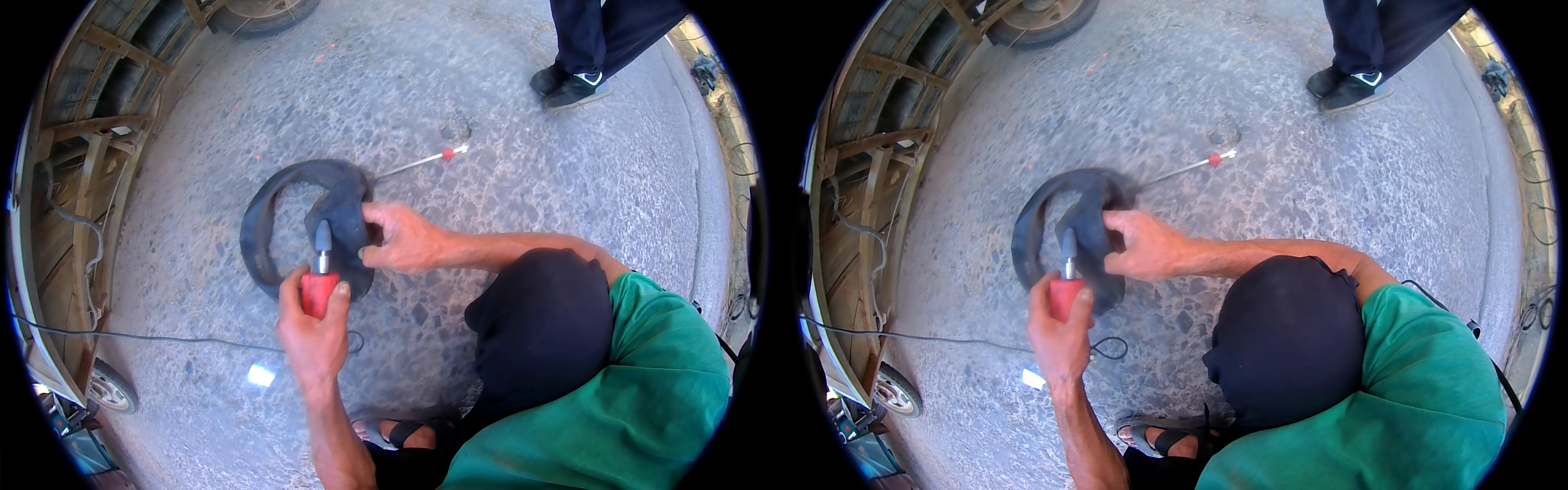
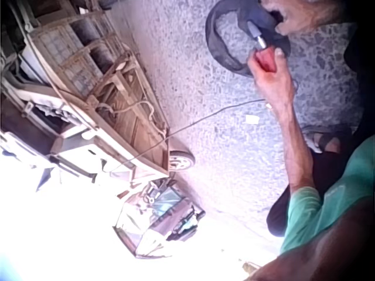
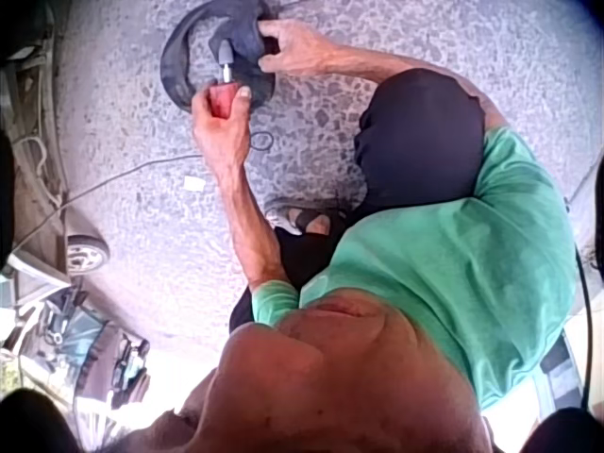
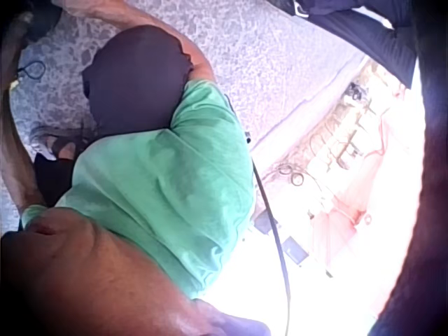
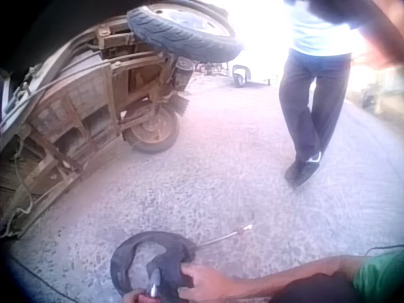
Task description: The person sits on the floor and uses a metal tool to scrape the inner surface of a black rubber tire. They then use a red electric grinding tool to smooth the tire's surface and apply a yellow substance from a tube to the treated area.
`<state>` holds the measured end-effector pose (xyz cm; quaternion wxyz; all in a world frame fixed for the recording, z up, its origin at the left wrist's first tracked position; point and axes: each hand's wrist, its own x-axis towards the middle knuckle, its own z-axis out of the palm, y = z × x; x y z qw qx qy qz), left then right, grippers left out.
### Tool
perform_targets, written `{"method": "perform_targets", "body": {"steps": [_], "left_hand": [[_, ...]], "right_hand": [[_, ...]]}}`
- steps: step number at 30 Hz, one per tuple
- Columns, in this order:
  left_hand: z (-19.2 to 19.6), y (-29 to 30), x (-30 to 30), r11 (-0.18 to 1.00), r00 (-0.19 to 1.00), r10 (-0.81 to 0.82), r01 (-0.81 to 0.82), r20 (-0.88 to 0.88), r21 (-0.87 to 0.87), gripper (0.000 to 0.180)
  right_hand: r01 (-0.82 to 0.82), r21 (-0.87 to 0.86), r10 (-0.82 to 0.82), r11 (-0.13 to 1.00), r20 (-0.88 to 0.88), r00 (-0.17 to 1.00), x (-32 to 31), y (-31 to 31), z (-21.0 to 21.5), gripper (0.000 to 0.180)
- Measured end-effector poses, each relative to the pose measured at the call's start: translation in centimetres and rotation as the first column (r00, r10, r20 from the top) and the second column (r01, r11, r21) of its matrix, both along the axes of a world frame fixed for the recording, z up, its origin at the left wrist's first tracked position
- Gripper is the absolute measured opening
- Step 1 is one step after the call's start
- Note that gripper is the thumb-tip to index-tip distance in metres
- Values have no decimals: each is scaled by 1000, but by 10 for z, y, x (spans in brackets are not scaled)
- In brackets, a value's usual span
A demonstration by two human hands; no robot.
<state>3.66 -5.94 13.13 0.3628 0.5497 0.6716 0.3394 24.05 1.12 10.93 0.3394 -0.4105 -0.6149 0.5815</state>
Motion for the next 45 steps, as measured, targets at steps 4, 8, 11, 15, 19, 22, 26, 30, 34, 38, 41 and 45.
{"method": "perform_targets", "body": {"steps": [4, 8, 11, 15, 19, 22, 26, 30, 34, 38, 41, 45], "left_hand": [[1, -1, 0, 1000, 1000, 6, -7, -2, -9, 48], [0, -1, 0, 1000, 1000, 5, -5, 0, 9, 48], [1, 0, 0, 1000, 1000, 5, -5, 0, 11, 48], [14, 0, 5, 991, 994, 90, -83, 67, -101, 50], [16, 1, 3, 992, 992, 100, -93, 79, -87, 50], [6, 1, 0, 999, 997, 53, -53, 49, -10, 48], [4, 0, -2, 999, 1000, 20, -20, -15, 31, 48], [4, 1, -2, 1000, 1000, 16, -16, 4, 14, 48], [2, 1, -3, 1000, 1000, 24, -24, 16, 1, 48], [2, 2, -1, 1000, 999, 21, -21, 26, 7, 48], [3, 2, -1, 1000, 1000, 21, -21, 20, -15, 48], [0, 2, -3, 1000, 1000, 20, -20, 14, -8, 48]], "right_hand": [[-8, 23, 8, 1000, 0, 1000, -2, -1, 3, 41], [-24, -20, 24, 1000, 18, 1000, -1, -3, 8, 43], [-47, -16, 48, 999, 50, 998, -1, -3, 8, 44], [-53, -7, 53, 999, 89, 995, -1, -3, 14, 44], [-29, 0, 29, 1000, 46, 999, -2, -3, 6, 39], [-13, -28, 14, 1000, 37, 999, -1, -4, -2, 34], [-17, -29, 20, 999, 85, 996, 0, -2, 3, 34], [-15, -47, 14, 999, -7, 1000, -2, -2, 1, 39], [-31, -69, 30, 997, -12, 999, -3, -1, 8, 43], [-34, -82, 33, 996, -15, 999, -2, -1, 8, 44], [-36, -95, 34, 995, -20, 999, -2, -1, 9, 44], [-48, -85, 51, 995, 35, 998, -2, -1, 15, 43]]}}
